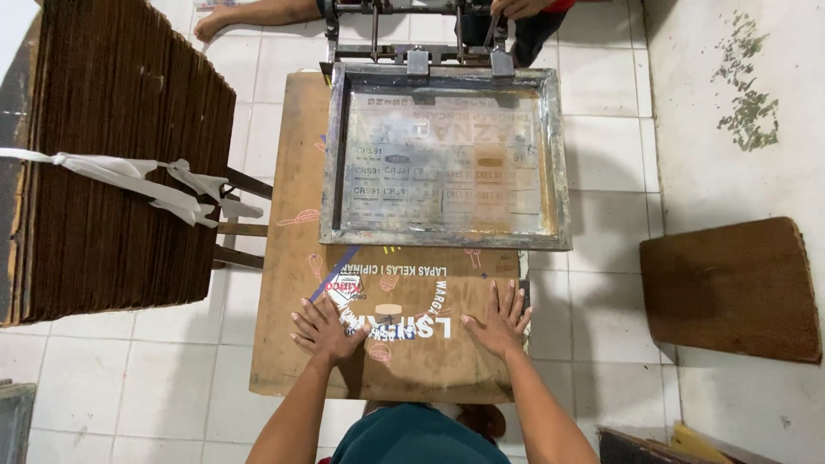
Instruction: Screen printing a design onto cardboard sheets using a manual screen and squeegee
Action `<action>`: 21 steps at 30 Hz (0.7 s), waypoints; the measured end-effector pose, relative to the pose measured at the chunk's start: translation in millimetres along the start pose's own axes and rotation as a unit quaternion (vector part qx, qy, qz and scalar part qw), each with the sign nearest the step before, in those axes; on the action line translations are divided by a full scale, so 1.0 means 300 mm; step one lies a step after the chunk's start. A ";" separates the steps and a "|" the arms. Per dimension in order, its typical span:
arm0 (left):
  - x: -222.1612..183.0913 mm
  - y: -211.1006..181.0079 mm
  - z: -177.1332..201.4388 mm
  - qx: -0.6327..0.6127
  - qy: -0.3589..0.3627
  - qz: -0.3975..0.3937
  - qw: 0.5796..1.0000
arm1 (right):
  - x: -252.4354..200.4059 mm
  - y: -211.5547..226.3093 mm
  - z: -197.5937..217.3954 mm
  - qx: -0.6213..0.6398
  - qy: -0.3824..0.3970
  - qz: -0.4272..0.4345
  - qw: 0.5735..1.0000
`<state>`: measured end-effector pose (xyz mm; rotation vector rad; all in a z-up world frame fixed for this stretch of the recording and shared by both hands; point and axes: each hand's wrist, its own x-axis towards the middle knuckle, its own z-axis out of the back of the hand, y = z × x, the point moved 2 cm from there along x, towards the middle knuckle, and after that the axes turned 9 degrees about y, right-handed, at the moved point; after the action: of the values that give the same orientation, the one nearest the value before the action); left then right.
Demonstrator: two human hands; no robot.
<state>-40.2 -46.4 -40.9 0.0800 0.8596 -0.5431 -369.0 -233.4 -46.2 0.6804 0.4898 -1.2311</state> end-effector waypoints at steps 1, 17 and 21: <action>-0.001 0.000 0.005 -0.001 -0.001 0.000 1.000 | 0.002 0.001 0.001 -0.001 -0.001 0.001 1.000; -0.009 -0.004 0.020 -0.011 0.027 -0.002 1.000 | -0.011 0.007 0.017 0.002 0.003 0.001 1.000; -0.012 -0.006 0.018 -0.006 0.025 0.003 1.000 | -0.009 0.005 0.009 0.011 0.005 -0.002 1.000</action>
<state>-39.3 -48.0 -34.3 0.0858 0.9103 -0.5321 -368.3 -233.3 -42.2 0.7046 0.4881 -1.2389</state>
